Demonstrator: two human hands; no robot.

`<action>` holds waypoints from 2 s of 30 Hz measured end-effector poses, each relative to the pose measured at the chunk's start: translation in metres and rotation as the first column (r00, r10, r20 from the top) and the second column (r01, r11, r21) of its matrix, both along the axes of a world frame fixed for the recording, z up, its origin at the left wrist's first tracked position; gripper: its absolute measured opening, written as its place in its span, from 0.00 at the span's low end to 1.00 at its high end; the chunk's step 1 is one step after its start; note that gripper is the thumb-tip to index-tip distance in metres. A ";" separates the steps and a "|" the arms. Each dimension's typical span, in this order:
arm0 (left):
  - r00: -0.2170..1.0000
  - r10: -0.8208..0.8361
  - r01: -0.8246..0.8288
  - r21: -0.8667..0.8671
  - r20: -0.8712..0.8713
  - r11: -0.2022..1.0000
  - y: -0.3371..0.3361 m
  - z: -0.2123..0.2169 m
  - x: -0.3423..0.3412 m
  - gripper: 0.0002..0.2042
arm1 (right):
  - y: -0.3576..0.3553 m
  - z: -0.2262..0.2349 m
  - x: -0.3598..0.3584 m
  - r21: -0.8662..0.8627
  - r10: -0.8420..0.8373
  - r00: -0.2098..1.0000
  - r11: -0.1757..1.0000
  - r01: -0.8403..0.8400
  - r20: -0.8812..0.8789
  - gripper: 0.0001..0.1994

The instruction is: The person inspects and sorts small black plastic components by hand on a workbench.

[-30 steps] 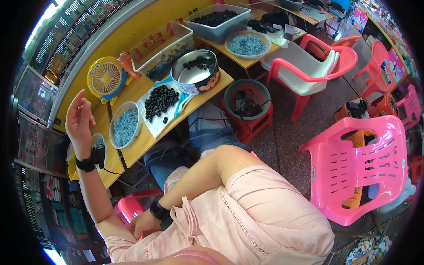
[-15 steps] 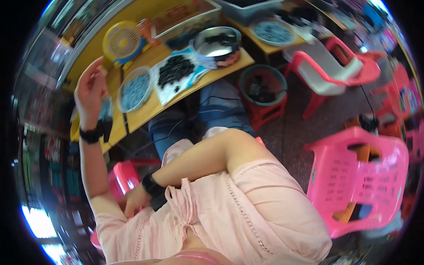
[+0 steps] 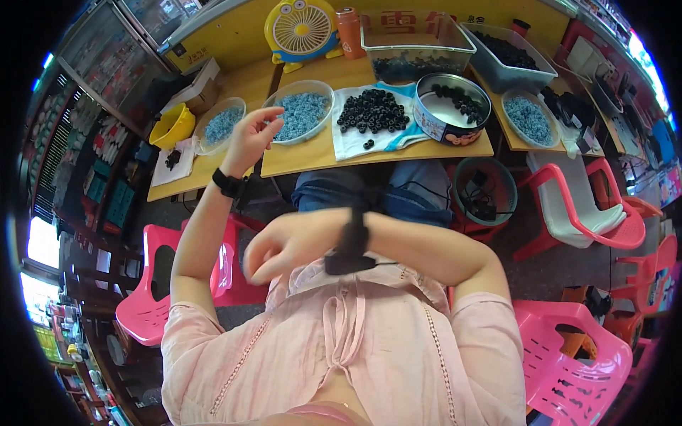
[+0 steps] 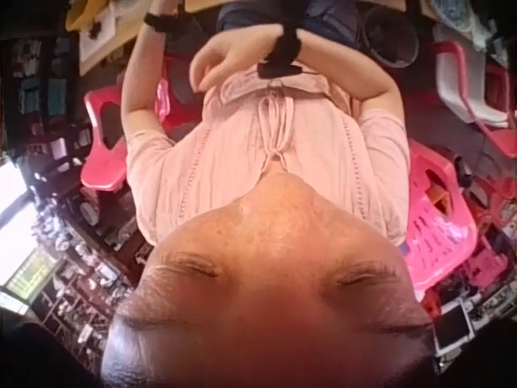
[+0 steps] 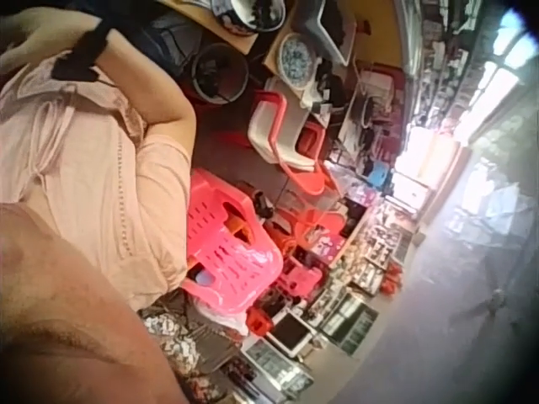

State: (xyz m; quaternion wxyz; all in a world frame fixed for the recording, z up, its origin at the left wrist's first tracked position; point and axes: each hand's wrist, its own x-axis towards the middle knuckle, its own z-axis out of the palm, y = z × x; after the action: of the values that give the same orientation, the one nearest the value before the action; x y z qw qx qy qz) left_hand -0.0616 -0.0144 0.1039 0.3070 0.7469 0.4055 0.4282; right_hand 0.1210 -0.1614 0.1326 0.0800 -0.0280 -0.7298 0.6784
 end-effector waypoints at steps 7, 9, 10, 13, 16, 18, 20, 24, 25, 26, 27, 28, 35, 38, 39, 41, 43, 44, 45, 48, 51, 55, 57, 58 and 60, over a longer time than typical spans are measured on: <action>0.957 0.061 -0.039 0.082 -0.283 0.996 0.079 -0.051 0.013 0.13 | 0.027 -0.048 0.102 -0.132 -0.454 0.868 0.866 0.483 0.201 0.14; 0.886 0.025 0.031 0.112 -0.463 0.993 0.097 -0.055 0.026 0.13 | 0.025 -0.062 0.110 -0.229 -0.495 0.830 0.803 0.550 0.256 0.12; 0.888 0.020 0.032 0.105 -0.460 0.994 0.108 -0.058 0.034 0.13 | 0.026 -0.072 0.115 -0.244 -0.504 0.824 0.791 0.561 0.258 0.12; 0.765 -0.049 0.102 0.045 -0.643 0.994 0.129 -0.065 0.057 0.13 | 0.026 -0.096 0.129 -0.390 -0.569 0.780 0.678 0.623 0.260 0.12; 0.697 -0.051 0.133 0.059 -0.715 0.989 0.141 -0.071 0.066 0.13 | 0.029 -0.109 0.138 -0.425 -0.618 0.741 0.615 0.664 0.264 0.11; 0.647 -0.077 0.123 0.004 -0.759 0.992 0.144 -0.069 0.071 0.13 | 0.032 -0.112 0.139 -0.440 -0.630 0.719 0.578 0.687 0.296 0.11; 0.593 -0.104 0.108 -0.048 -0.798 0.993 0.145 -0.071 0.071 0.13 | 0.036 -0.115 0.138 -0.452 -0.638 0.697 0.542 0.708 0.327 0.11; 0.627 -0.123 0.093 -0.083 -0.769 0.992 0.141 -0.070 0.064 0.09 | 0.046 -0.118 0.132 -0.448 -0.685 0.662 0.510 0.734 0.304 0.11; 0.687 -0.118 0.083 -0.084 -0.717 0.993 0.140 -0.069 0.059 0.09 | 0.049 -0.118 0.130 -0.438 -0.701 0.653 0.511 0.740 0.286 0.11; 0.686 -0.114 0.080 -0.081 -0.719 0.993 0.138 -0.068 0.055 0.09 | 0.051 -0.118 0.129 -0.439 -0.699 0.657 0.515 0.737 0.282 0.11; 0.736 -0.119 0.066 -0.104 -0.666 0.992 0.136 -0.068 0.050 0.09 | 0.052 -0.117 0.127 -0.450 -0.700 0.652 0.502 0.739 0.292 0.11; 0.784 -0.125 0.055 -0.132 -0.608 0.990 0.133 -0.067 0.047 0.09 | 0.052 -0.118 0.125 -0.462 -0.699 0.647 0.486 0.742 0.304 0.11; 0.725 -0.172 0.094 -0.152 -0.666 0.984 0.133 -0.037 0.038 0.11 | 0.051 -0.127 0.126 -0.445 -0.696 0.647 0.495 0.746 0.312 0.11; 0.610 -0.247 0.173 -0.178 -0.753 0.969 0.141 -0.029 0.053 0.11 | 0.048 -0.133 0.127 -0.433 -0.701 0.632 0.483 0.761 0.331 0.11; 0.609 -0.251 0.176 -0.180 -0.753 0.968 0.145 -0.032 0.058 0.11 | 0.047 -0.134 0.127 -0.442 -0.703 0.625 0.467 0.766 0.339 0.11; 0.474 -0.313 0.282 -0.195 -0.823 0.939 0.153 -0.044 0.064 0.11 | 0.046 -0.136 0.127 -0.451 -0.708 0.617 0.453 0.770 0.343 0.11; 0.465 -0.251 0.256 -0.142 -0.849 0.956 0.154 -0.052 0.072 0.09 | 0.042 -0.139 0.126 -0.457 -0.685 0.626 0.451 0.767 0.373 0.11; 0.407 -0.215 0.213 -0.136 -0.888 0.967 0.154 -0.053 0.078 0.09 | 0.041 -0.139 0.127 -0.470 -0.683 0.631 0.450 0.760 0.367 0.11; 0.345 -0.179 0.170 -0.127 -0.921 0.977 0.154 -0.053 0.081 0.09 | 0.041 -0.139 0.128 -0.470 -0.686 0.629 0.447 0.762 0.367 0.11; 0.394 -0.157 0.178 -0.092 -0.906 0.980 0.151 -0.063 0.075 0.06 | 0.040 -0.138 0.131 -0.446 -0.699 0.618 0.453 0.772 0.360 0.11; 0.443 -0.136 0.188 -0.056 -0.886 0.981 0.144 -0.064 0.071 0.06 | 0.041 -0.140 0.134 -0.448 -0.717 0.600 0.433 0.782 0.355 0.11; 0.501 -0.141 0.167 -0.064 -0.854 0.984 0.139 -0.056 0.061 0.07 | 0.045 -0.140 0.133 -0.437 -0.726 0.599 0.442 0.783 0.337 0.12; 0.717 -0.077 0.133 0.027 -0.692 0.991 0.141 -0.057 0.049 0.08 | 0.049 -0.136 0.132 -0.440 -0.732 0.604 0.451 0.777 0.316 0.12; 0.742 -0.043 0.079 0.024 -0.669 0.997 0.140 -0.051 0.047 0.09 | 0.050 -0.132 0.131 -0.429 -0.742 0.589 0.441 0.789 0.320 0.12; 0.816 -0.054 -0.008 -0.104 -0.575 0.995 0.138 -0.040 0.043 0.10 | 0.055 -0.126 0.131 -0.418 -0.760 0.571 0.430 0.800 0.311 0.12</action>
State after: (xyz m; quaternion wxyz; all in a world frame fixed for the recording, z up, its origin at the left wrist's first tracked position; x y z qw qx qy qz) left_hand -0.0189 0.1237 0.0639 0.2123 0.8297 0.4917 0.1570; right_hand 0.2517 -0.1067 0.0066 0.3455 -0.4076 -0.4250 0.7307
